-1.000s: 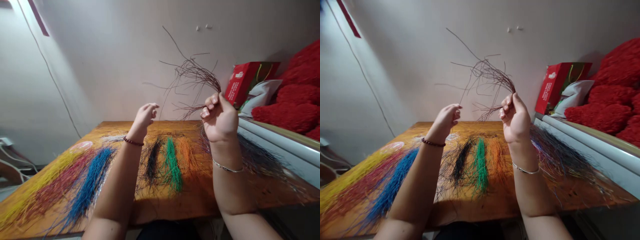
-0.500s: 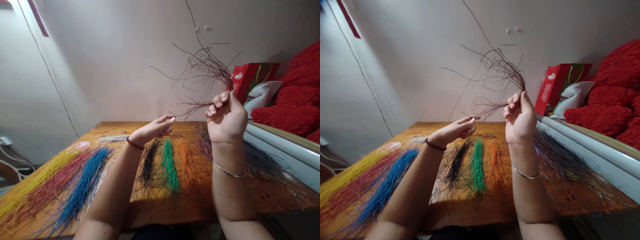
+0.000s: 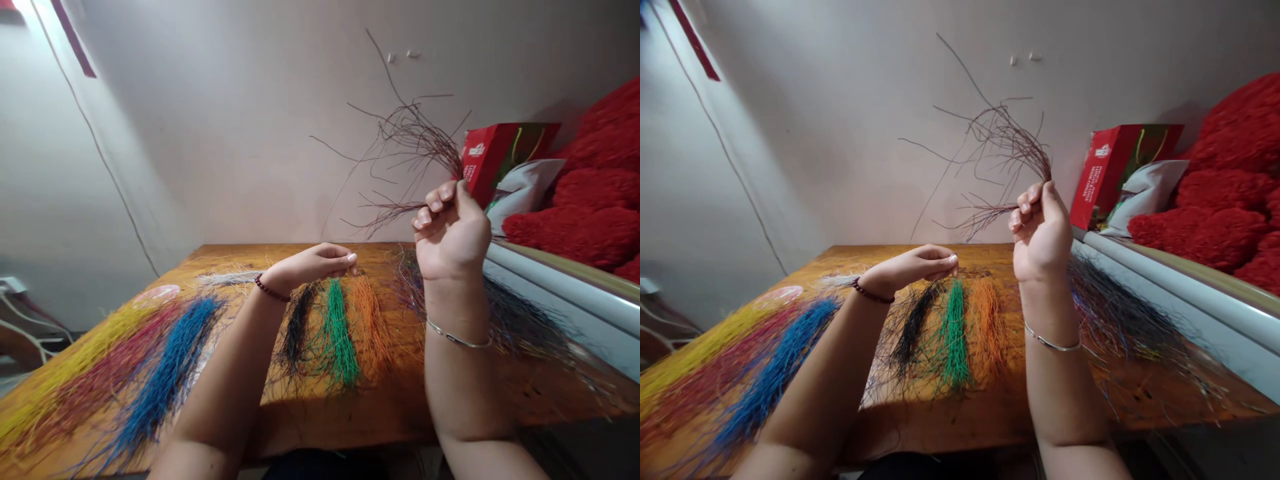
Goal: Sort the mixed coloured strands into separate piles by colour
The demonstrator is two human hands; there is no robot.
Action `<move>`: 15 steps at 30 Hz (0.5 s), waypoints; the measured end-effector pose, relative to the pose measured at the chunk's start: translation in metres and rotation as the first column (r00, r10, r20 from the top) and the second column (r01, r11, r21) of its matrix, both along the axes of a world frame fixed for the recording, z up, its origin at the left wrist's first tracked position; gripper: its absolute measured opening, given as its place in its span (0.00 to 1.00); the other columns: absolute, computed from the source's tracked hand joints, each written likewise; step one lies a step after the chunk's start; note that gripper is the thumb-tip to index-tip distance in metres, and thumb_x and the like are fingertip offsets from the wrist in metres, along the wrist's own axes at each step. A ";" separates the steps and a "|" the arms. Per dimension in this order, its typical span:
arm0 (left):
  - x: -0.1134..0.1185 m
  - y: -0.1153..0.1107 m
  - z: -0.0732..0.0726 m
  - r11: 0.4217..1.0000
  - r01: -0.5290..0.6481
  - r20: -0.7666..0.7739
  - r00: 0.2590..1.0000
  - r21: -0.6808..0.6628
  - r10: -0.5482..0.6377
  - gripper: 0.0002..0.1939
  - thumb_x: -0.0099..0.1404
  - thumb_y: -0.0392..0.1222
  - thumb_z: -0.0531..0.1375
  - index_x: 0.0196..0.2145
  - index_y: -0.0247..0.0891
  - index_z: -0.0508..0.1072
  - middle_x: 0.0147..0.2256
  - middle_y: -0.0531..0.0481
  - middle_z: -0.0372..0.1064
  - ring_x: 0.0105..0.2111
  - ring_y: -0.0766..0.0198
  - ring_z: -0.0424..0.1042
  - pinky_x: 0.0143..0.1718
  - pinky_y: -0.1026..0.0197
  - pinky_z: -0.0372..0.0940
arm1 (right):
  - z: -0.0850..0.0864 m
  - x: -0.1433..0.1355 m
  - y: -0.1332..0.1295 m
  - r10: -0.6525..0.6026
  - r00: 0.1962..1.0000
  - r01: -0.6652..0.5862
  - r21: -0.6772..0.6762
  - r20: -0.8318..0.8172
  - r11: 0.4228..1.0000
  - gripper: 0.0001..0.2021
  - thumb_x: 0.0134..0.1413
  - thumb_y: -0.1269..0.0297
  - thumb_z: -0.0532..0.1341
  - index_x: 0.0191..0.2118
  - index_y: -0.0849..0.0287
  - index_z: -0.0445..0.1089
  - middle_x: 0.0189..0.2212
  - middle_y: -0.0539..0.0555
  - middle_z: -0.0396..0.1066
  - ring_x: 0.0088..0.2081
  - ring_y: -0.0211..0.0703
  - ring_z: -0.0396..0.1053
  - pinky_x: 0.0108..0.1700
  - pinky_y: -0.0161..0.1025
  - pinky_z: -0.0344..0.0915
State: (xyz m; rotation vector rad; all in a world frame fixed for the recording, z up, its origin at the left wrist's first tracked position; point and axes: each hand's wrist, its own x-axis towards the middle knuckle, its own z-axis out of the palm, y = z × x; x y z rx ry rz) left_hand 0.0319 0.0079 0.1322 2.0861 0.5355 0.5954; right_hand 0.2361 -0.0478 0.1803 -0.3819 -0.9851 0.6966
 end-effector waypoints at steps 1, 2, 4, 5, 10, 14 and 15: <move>0.000 0.002 -0.001 1.000 -0.014 0.016 1.000 -0.014 0.014 0.20 0.67 0.55 0.56 0.32 0.33 0.74 0.22 0.53 0.56 0.22 0.70 0.53 0.23 0.66 0.49 | 0.001 0.002 -0.002 0.001 1.000 -0.001 0.006 -0.009 1.000 0.19 0.58 0.53 0.60 0.24 0.56 0.55 0.20 0.44 0.53 0.18 0.30 0.54 0.20 0.30 0.56; 0.000 0.003 -0.001 0.999 -0.039 0.037 0.999 -0.029 0.040 0.20 0.67 0.55 0.56 0.32 0.33 0.73 0.22 0.53 0.55 0.22 0.71 0.52 0.23 0.66 0.49 | 0.002 0.003 -0.003 0.000 1.000 0.000 0.015 -0.016 1.000 0.18 0.58 0.54 0.60 0.24 0.56 0.55 0.21 0.44 0.53 0.18 0.30 0.54 0.20 0.30 0.56; 0.000 0.007 -0.003 0.992 -0.104 0.086 0.990 -0.070 0.110 0.19 0.67 0.54 0.56 0.31 0.34 0.72 0.22 0.54 0.54 0.22 0.71 0.51 0.23 0.67 0.47 | 0.003 0.007 -0.008 -0.007 1.000 0.008 0.035 -0.018 0.999 0.17 0.58 0.55 0.60 0.24 0.56 0.56 0.21 0.45 0.53 0.18 0.30 0.54 0.20 0.31 0.56; 0.000 0.010 -0.004 0.986 -0.137 0.115 0.982 -0.098 0.148 0.18 0.67 0.54 0.56 0.32 0.34 0.72 0.23 0.54 0.53 0.22 0.72 0.51 0.22 0.67 0.46 | 0.004 0.009 -0.010 -0.014 1.000 0.015 0.045 -0.012 0.999 0.17 0.58 0.56 0.61 0.24 0.56 0.56 0.21 0.45 0.53 0.18 0.31 0.54 0.20 0.32 0.56; -0.001 0.022 -0.009 0.923 -0.299 0.234 0.905 -0.243 0.355 0.16 0.68 0.52 0.56 0.33 0.35 0.69 0.24 0.54 0.52 0.20 0.73 0.48 0.19 0.67 0.40 | 0.005 0.014 -0.018 -0.027 0.999 0.025 0.086 0.019 0.996 0.17 0.56 0.58 0.61 0.23 0.56 0.56 0.21 0.46 0.53 0.18 0.32 0.54 0.20 0.33 0.55; 0.003 0.022 -0.004 0.842 -0.443 0.366 0.762 -0.308 0.535 0.15 0.68 0.50 0.57 0.31 0.35 0.69 0.23 0.55 0.50 0.19 0.73 0.46 0.19 0.67 0.40 | 0.007 0.018 -0.021 -0.018 1.000 0.020 0.107 -0.020 0.994 0.14 0.55 0.61 0.61 0.23 0.57 0.58 0.21 0.46 0.52 0.18 0.31 0.54 0.20 0.32 0.54; 0.003 0.014 0.001 0.823 -0.471 0.451 0.688 -0.319 0.568 0.15 0.68 0.50 0.56 0.30 0.36 0.68 0.23 0.55 0.49 0.19 0.73 0.46 0.18 0.67 0.40 | 0.008 0.019 -0.022 -0.019 0.999 0.024 0.112 -0.042 0.993 0.14 0.55 0.62 0.61 0.23 0.57 0.59 0.21 0.46 0.51 0.18 0.31 0.53 0.20 0.32 0.54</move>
